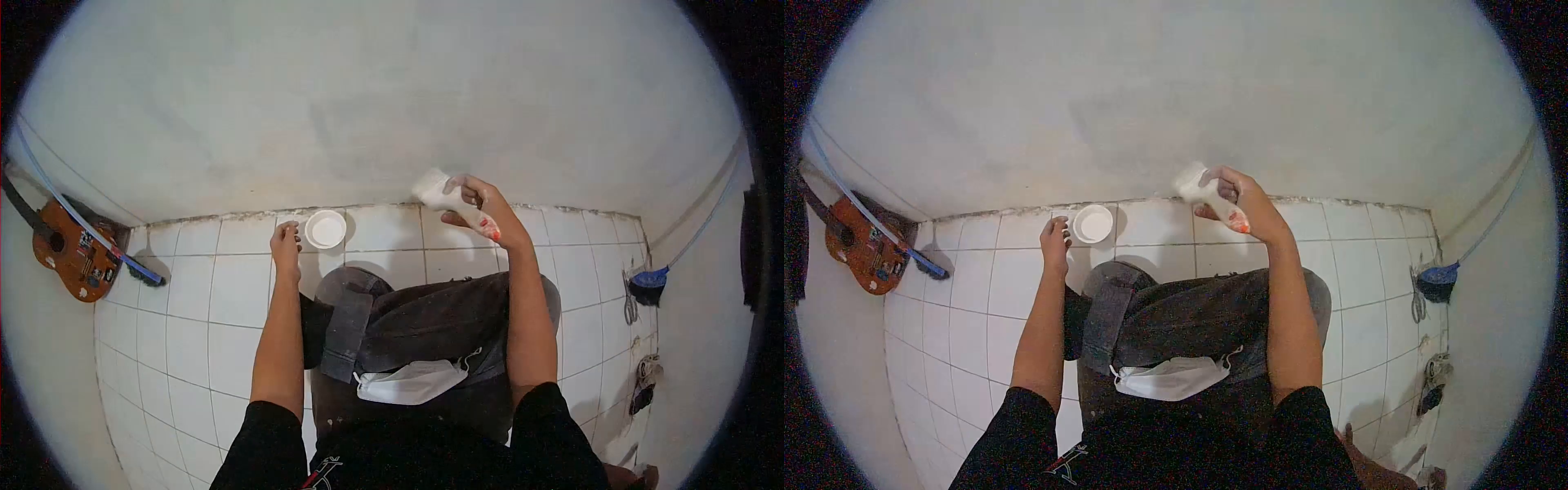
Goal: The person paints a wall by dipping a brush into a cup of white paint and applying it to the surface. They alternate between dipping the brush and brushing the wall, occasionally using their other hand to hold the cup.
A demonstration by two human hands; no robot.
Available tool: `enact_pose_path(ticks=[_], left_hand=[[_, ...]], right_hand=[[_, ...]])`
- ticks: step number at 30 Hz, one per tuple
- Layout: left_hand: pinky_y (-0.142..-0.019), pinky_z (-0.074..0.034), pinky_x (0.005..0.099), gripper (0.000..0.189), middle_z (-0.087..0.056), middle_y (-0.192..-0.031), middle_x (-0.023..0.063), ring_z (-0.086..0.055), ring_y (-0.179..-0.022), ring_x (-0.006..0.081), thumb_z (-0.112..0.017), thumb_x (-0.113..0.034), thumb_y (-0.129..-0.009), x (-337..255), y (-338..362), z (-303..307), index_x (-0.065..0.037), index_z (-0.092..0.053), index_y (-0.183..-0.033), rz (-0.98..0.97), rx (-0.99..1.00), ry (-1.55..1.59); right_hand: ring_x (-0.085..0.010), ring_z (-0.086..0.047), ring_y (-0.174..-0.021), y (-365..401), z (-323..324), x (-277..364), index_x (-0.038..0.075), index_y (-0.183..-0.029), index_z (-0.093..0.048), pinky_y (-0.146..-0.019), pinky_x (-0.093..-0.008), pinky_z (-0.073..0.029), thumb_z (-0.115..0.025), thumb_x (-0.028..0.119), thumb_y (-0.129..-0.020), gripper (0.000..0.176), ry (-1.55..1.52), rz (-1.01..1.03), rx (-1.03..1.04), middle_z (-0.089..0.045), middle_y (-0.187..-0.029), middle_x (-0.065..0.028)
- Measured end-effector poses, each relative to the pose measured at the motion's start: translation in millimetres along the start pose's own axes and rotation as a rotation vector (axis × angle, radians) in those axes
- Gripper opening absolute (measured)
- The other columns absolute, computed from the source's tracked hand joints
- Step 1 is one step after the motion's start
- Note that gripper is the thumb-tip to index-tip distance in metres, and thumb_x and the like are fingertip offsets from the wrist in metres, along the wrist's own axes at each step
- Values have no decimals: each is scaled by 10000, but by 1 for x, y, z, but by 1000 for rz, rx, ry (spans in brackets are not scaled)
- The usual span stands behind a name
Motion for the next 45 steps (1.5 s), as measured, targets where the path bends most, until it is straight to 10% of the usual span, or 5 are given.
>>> enact_pose_path(ticks=[2, 23, 31, 37, 45], left_hand=[[-610, -405, 226, 152, -535, -860, -9, -485, -734, 84, -559, -219, -891, 0, 1, 0, -106, -635, -960, 20, -11, 0], [-576, -400, 225, 167, -536, -841, 2, -475, -692, 80, -571, -228, -875, 1, -4, 1, -85, -630, -939, 37, -42, 86], [-550, -385, 235, 201, -546, -802, 12, -470, -662, 92, -515, -210, -906, 5, -2, 2, -61, -648, -925, 54, -68, 48], [-586, -402, 231, 187, -546, -814, -1, -481, -692, 79, -516, -219, -890, 8, -2, 0, -81, -638, -926, 78, -42, 2], [-601, -402, 228, 190, -544, -818, -9, -496, -699, 82, -510, -227, -899, 22, -11, -7, -92, -636, -940, 176, -15, 53]], right_hand=[[-112, -537, -747, -3, 11, 4, 35, -1021, -589, -698, -283, -465, -733, 184, -790, 310, 413, 35, -191, -581, -772, -37], [-91, -515, -622, -22, 21, -31, -13, -1013, -626, -551, -247, -417, -573, 212, -910, 254, -3, -21, -433, -568, -731, -10], [-98, -505, -618, -88, -80, 39, -23, -973, -620, -571, -267, -415, -594, 239, -915, 270, 166, 244, -350, -570, -698, -33], [-345, -581, -641, -112, -163, -18, -47, -805, -587, -621, -451, -455, -621, 321, -882, 378, 505, 192, -145, -577, -671, -193], [-373, -601, -679, -127, -180, -39, -38, -817, -590, -656, -460, -469, -578, 346, -900, 393, 574, 206, -49, -605, -718, -208]])
Point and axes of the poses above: each hand's wrist, its own y-axis away from the middle knuckle, its own z-axis out of the back of the hand, x = y × z, the point moved 8 cm from there along -y, towards the middle knuckle
